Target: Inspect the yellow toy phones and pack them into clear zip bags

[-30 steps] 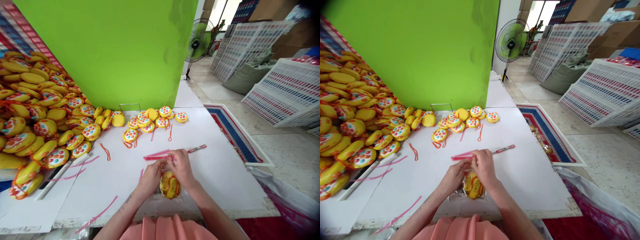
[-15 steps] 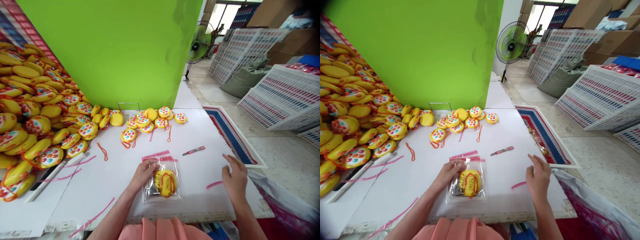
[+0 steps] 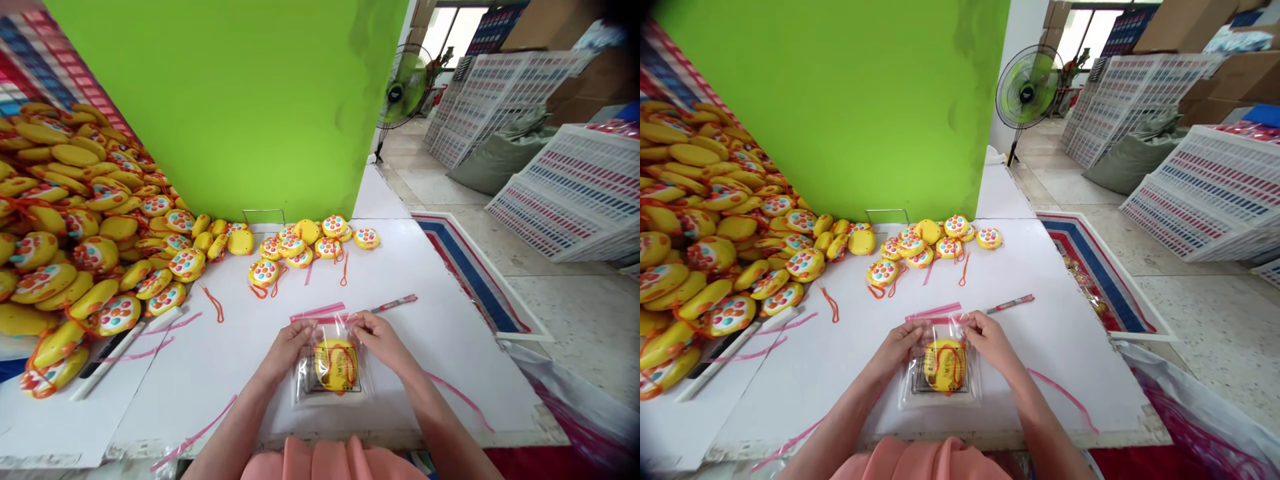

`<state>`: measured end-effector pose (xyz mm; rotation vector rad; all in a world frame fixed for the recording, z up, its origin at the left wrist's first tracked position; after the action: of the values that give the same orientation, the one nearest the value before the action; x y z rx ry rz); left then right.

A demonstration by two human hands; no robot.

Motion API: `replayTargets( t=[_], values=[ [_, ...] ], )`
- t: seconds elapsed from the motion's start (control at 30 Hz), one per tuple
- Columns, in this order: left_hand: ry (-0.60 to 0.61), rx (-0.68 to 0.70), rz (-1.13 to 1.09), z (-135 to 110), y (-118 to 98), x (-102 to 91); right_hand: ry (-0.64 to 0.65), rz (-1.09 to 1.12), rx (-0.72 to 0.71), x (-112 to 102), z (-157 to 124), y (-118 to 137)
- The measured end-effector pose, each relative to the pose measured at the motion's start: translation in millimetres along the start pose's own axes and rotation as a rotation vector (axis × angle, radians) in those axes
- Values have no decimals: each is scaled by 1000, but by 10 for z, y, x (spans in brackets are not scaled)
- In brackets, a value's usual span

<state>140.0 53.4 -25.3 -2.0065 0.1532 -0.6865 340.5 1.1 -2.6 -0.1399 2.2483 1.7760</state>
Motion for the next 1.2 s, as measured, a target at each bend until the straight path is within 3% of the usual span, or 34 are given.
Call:
replayTargets(
  t=[0.23,0.47,0.67,0.77,0.87,0.93,1.0,1.1,1.2],
  values=[
    [43,19,-14,13,25,-17,13,34,58,-240,-119,-139],
    [82,59,7,-50,-100,34,197,32,29,-243,-155,-61],
    [-63,108,285,3,-23,18,45,177,47,-179,-140,-102],
    [-91,91,384,18,26,31,-169,122,-40,-545,-142,31],
    [-122,108,508,7,24,81,-713,20,-235,-1198,-267,340],
    [-138,191,641,-9,-27,156,-1065,-31,-406,-1495,-395,568],
    [-140,303,912,-31,-99,272,-1184,-124,-533,-1572,-375,746],
    [-118,357,1395,-55,-141,460,-987,-328,-556,-1421,34,851],
    [-113,312,1647,-64,-121,562,-739,-542,-413,-1193,715,766]
  ],
)
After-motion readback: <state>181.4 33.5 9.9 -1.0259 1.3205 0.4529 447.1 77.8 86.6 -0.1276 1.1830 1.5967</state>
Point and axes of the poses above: each hand's wrist, its own z-axis towards the middle knuckle, its own x-axis out of the palm, y = z × x, the point moved 5 cm from there along z, towards the middle knuckle, and after that the axes turned 5 degrees about x, right-handed, at the moved point
